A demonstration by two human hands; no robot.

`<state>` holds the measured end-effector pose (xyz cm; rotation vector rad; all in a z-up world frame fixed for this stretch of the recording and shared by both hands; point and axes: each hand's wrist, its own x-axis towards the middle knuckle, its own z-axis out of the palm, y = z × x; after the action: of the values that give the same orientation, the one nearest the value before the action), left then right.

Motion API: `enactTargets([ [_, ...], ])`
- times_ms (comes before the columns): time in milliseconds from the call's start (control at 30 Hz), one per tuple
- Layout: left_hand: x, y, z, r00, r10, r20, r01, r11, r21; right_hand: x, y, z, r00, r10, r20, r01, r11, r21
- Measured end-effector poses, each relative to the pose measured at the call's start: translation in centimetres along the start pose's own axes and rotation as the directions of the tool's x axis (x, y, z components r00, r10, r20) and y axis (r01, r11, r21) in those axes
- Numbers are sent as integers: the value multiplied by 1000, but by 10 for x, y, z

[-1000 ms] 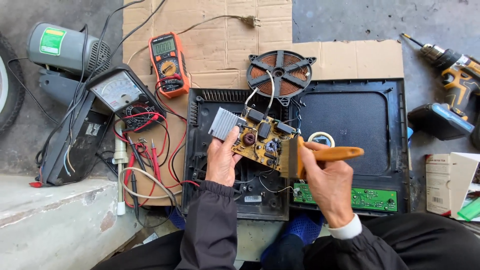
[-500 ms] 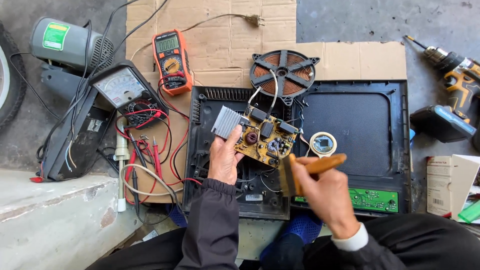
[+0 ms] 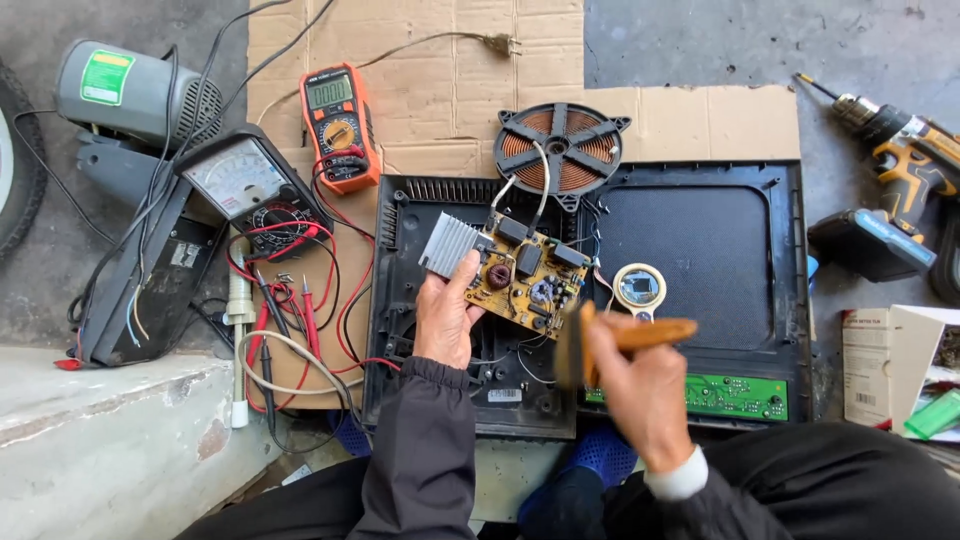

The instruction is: The person cleans a disassembled electronic device, including a circuit board and a fan, using a brush and a magnifying glass. They brush dust off the components and inspect the board closely with the magnifying glass.

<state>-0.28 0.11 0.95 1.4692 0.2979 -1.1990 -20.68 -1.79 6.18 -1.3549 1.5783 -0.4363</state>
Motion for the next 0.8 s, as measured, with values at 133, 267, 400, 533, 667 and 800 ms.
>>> enactTargets([
  [133, 3, -4, -2, 1000, 6, 8, -5, 999, -44, -12, 14, 1, 967, 188, 173, -161, 974, -159],
  [267, 4, -5, -4, 1000, 15, 20, -16, 1000, 5, 2, 8, 9, 953, -300, -39, 302, 951, 63],
  [400, 8, -8, -5, 1000, 13, 21, -13, 1000, -2, -2, 29, 12, 941, -333, 63, 338, 936, -100],
  [533, 12, -11, -4, 998, 38, 56, -39, 999, 31, 1, 5, -2, 974, -224, 20, 222, 945, -241],
  [667, 6, -7, -4, 1000, 12, 13, -13, 1000, 27, 9, 17, 2, 925, -367, 102, 381, 899, -216],
  [800, 10, -11, -6, 999, 28, 32, -29, 1000, 11, 7, 17, -7, 900, -426, 92, 396, 711, -580],
])
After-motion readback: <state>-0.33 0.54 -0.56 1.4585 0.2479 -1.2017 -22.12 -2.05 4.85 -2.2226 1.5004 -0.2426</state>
